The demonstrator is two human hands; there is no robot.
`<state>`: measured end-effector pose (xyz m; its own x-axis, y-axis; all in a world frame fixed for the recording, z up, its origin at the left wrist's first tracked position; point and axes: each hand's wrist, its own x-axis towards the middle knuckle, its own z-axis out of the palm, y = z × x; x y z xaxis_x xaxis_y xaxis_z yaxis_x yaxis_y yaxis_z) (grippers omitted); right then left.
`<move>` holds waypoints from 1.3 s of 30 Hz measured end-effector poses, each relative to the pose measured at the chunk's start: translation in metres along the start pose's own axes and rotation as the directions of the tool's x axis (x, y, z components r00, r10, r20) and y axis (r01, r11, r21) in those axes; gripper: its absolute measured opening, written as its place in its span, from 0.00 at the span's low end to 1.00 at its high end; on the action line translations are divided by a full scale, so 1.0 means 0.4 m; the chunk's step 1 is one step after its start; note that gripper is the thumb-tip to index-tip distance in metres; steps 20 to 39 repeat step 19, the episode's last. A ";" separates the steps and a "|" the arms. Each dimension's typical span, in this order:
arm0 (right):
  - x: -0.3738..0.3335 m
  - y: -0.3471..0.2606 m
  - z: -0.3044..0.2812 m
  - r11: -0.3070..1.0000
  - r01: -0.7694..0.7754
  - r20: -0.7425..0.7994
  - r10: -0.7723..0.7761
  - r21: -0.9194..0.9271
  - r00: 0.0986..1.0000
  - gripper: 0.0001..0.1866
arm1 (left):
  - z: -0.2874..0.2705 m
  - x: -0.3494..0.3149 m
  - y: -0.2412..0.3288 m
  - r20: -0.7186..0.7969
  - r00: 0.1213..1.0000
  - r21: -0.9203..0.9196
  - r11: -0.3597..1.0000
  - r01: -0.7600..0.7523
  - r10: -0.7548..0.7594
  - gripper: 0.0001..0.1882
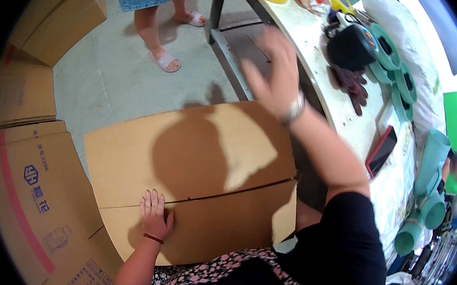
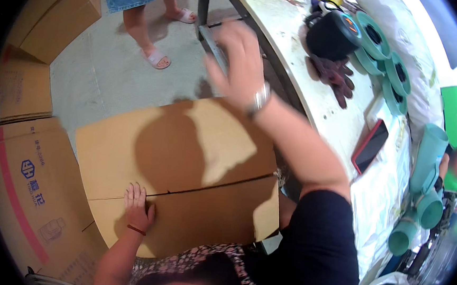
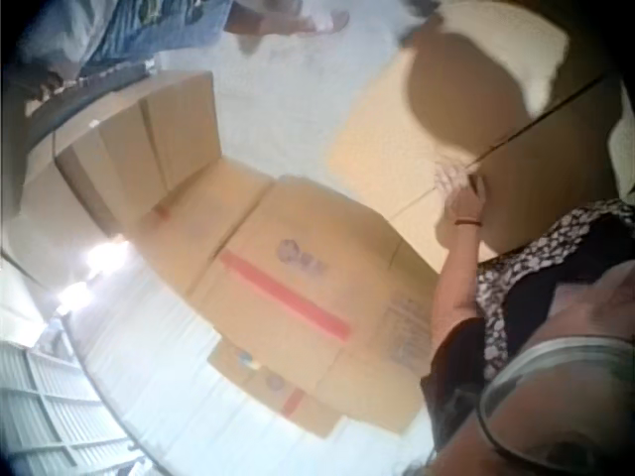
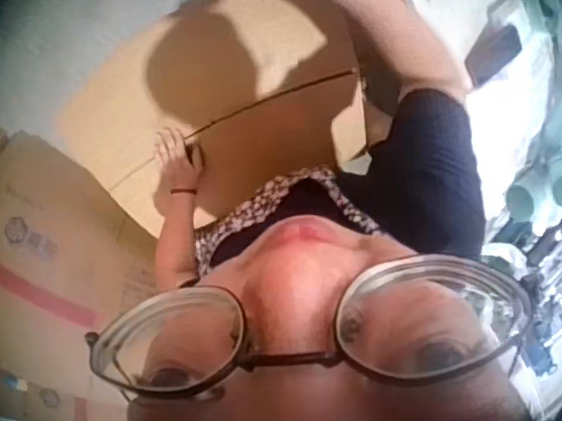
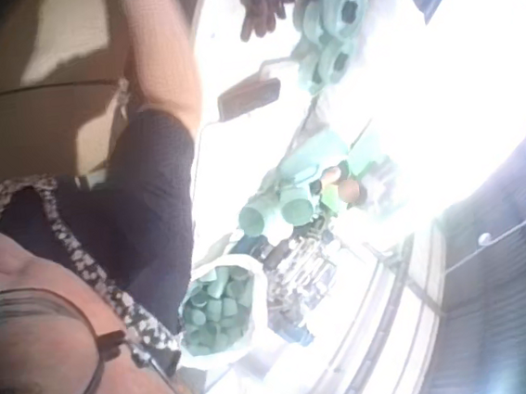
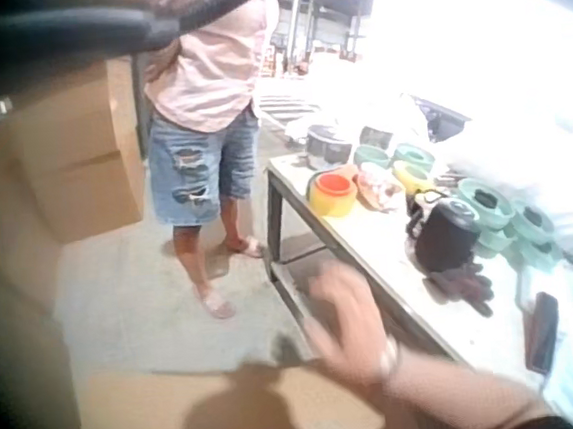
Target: The person places lids on flasks, wraps each flask in a plastic bag, and then places the flasks and matching cups into a large cardboard box.
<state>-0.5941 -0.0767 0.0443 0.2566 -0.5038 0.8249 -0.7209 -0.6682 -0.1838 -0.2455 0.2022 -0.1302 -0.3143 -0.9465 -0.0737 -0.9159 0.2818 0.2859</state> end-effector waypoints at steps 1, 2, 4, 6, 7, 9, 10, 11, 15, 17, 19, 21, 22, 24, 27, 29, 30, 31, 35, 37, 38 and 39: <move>0.052 0.095 0.064 0.993 -0.047 0.031 0.050 -0.107 0.998 0.25 | 0.001 0.008 -0.001 -0.003 1.000 0.002 1.000 -0.022 0.022 0.33; 0.122 0.166 0.113 0.967 -0.013 -0.001 0.013 -0.253 1.000 0.24 | 0.000 0.008 0.005 -0.009 1.000 0.005 1.000 -0.029 0.029 0.33; 0.209 0.281 0.175 0.862 -0.222 0.158 0.324 -0.456 0.933 0.46 | -0.016 0.000 0.005 -0.011 0.999 0.021 0.999 -0.036 0.036 0.32; 0.358 0.229 0.179 0.694 -0.370 0.157 0.570 -0.617 0.806 0.42 | -0.021 -0.015 0.011 -0.021 1.000 0.031 0.999 -0.019 0.019 0.32; 0.400 0.226 0.154 0.566 -0.419 0.116 0.681 -0.710 0.723 0.40 | -0.019 -0.011 0.012 -0.033 0.999 0.024 0.999 -0.036 0.037 0.32; 0.384 0.290 0.177 0.605 -0.549 0.043 0.693 -0.577 0.719 0.39 | -0.017 -0.006 0.010 -0.058 0.997 0.028 0.998 -0.048 0.049 0.31; 0.375 0.301 0.190 0.609 -0.661 -0.061 0.714 -0.438 0.698 0.40 | -0.017 0.001 0.009 -0.062 0.997 0.025 0.999 -0.045 0.047 0.32; 0.356 0.318 0.196 0.601 -0.747 -0.158 0.740 -0.284 0.654 0.40 | -0.021 0.004 0.011 -0.064 0.997 0.020 0.999 -0.047 0.048 0.32; 0.279 0.261 0.158 0.686 -0.224 0.372 0.605 -0.692 0.704 0.26 | -0.028 -0.007 0.011 -0.101 0.994 0.021 0.999 -0.047 0.048 0.32; 0.183 0.222 0.100 0.844 0.035 0.390 0.210 -0.535 0.897 0.28 | -0.026 -0.011 0.009 -0.049 0.999 0.018 1.000 -0.005 0.006 0.32; 0.109 0.177 0.043 0.921 -0.018 0.367 0.172 -0.389 0.914 0.35 | -0.034 0.001 0.016 -0.015 1.000 -0.009 1.000 0.025 -0.025 0.34; 0.109 0.177 0.043 0.921 -0.018 0.367 0.172 -0.389 0.914 0.35 | -0.034 0.001 0.016 -0.015 1.000 -0.009 1.000 0.025 -0.025 0.34; 0.109 0.177 0.043 0.921 -0.018 0.367 0.172 -0.389 0.914 0.35 | -0.034 0.001 0.016 -0.015 1.000 -0.009 1.000 0.025 -0.025 0.34; 0.109 0.177 0.043 0.921 -0.018 0.367 0.172 -0.389 0.914 0.35 | -0.034 0.001 0.016 -0.015 1.000 -0.009 1.000 0.025 -0.025 0.34; 0.109 0.177 0.043 0.921 -0.018 0.367 0.172 -0.389 0.914 0.35 | -0.034 0.001 0.016 -0.015 1.000 -0.009 1.000 0.025 -0.025 0.34; 0.109 0.177 0.043 0.921 -0.018 0.367 0.172 -0.389 0.914 0.35 | -0.034 0.001 0.016 -0.015 1.000 -0.009 1.000 0.025 -0.025 0.34; 0.109 0.177 0.043 0.921 -0.018 0.367 0.172 -0.389 0.914 0.35 | -0.034 0.001 0.016 -0.015 1.000 -0.009 1.000 0.025 -0.025 0.34; 0.109 0.177 0.043 0.921 -0.018 0.367 0.172 -0.389 0.914 0.35 | -0.034 0.001 0.016 -0.015 1.000 -0.009 1.000 0.025 -0.025 0.34; 0.109 0.177 0.043 0.921 -0.018 0.367 0.172 -0.389 0.914 0.35 | -0.034 0.001 0.016 -0.015 1.000 -0.009 1.000 0.025 -0.025 0.34; 0.109 0.177 0.043 0.921 -0.018 0.367 0.172 -0.389 0.914 0.35 | -0.034 0.001 0.016 -0.015 1.000 -0.009 1.000 0.025 -0.025 0.34; 0.109 0.177 0.043 0.921 -0.018 0.367 0.172 -0.389 0.914 0.35 | -0.034 0.001 0.016 -0.015 1.000 -0.009 1.000 0.025 -0.025 0.34; 0.109 0.177 0.043 0.921 -0.018 0.367 0.172 -0.389 0.914 0.35 | -0.034 0.001 0.016 -0.015 1.000 -0.009 1.000 0.025 -0.025 0.34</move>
